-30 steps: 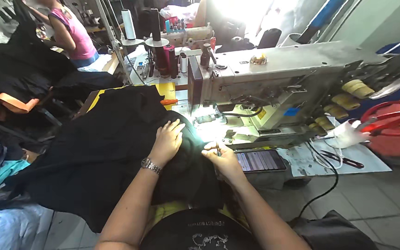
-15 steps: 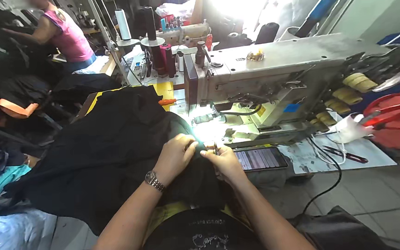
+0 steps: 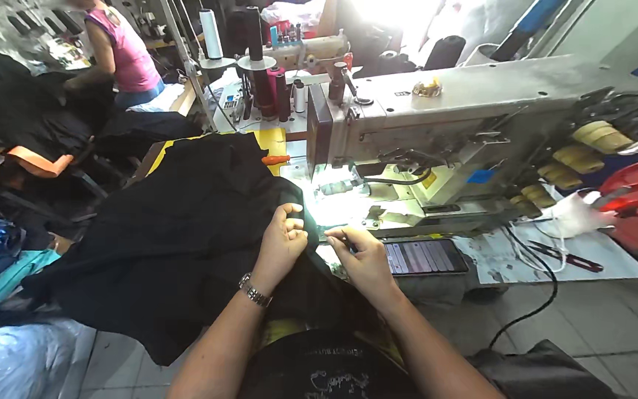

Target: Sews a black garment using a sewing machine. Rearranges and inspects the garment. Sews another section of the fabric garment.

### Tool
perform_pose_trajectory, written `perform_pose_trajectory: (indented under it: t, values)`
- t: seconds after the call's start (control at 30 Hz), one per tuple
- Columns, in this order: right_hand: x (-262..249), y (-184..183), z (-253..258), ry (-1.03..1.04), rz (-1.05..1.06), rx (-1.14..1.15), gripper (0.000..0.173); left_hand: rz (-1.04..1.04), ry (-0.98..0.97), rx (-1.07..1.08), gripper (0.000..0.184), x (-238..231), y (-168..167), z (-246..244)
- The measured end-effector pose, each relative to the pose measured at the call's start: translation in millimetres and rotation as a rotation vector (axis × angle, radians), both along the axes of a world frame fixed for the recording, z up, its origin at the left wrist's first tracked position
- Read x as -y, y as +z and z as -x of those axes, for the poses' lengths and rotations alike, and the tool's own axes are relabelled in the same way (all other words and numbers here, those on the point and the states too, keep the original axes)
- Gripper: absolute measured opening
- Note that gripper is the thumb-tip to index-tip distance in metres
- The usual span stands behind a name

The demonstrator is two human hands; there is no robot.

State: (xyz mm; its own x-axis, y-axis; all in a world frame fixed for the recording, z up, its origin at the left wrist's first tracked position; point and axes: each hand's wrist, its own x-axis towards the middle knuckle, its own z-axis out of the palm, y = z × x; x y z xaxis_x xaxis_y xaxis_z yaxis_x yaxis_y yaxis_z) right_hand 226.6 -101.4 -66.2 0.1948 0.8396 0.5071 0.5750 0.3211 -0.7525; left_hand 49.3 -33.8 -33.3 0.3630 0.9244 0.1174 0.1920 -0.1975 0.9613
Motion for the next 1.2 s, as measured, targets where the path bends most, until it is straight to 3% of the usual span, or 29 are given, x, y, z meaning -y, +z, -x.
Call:
perform_pose_trajectory:
  t: [0.27, 0.47, 0.67, 0.83, 0.93, 1.13, 1.2]
  values:
    - [-14.9, -5.7, 14.4, -0.002, -0.076, 0.158, 0.014, -0.044, -0.048, 0.005, 0.064, 8.9, -1.2, -1.6]
    - [-7.3, 3.8, 10.3, -0.012, -0.193, -0.025, 0.014, -0.064, -0.056, -0.027, 0.065, 11.7, -3.9, -0.3]
    - [2.9, 18.9, 8.8, 0.12, -0.176, -0.164, 0.015, -0.226, -0.088, -0.099, 0.039, 11.1, -11.6, -0.1]
    - [16.6, 34.9, 2.7, 0.24, -0.105, -0.419, 0.013, -0.236, -0.134, -0.238, 0.051, 16.5, -6.9, 6.2]
    - [22.6, 41.2, -3.8, 0.25, -0.062, -0.413, 0.014, -0.218, -0.176, -0.285, 0.06, 21.4, -5.0, 11.2]
    - [16.4, 29.5, 0.5, 0.076, -0.062, -0.371, 0.014, -0.067, -0.147, -0.063, 0.052, 13.9, -11.8, 8.8]
    - [11.0, 22.1, -7.4, -0.071, -0.054, -0.181, 0.017, -0.064, -0.172, -0.039, 0.044, 10.9, -12.8, 9.4]
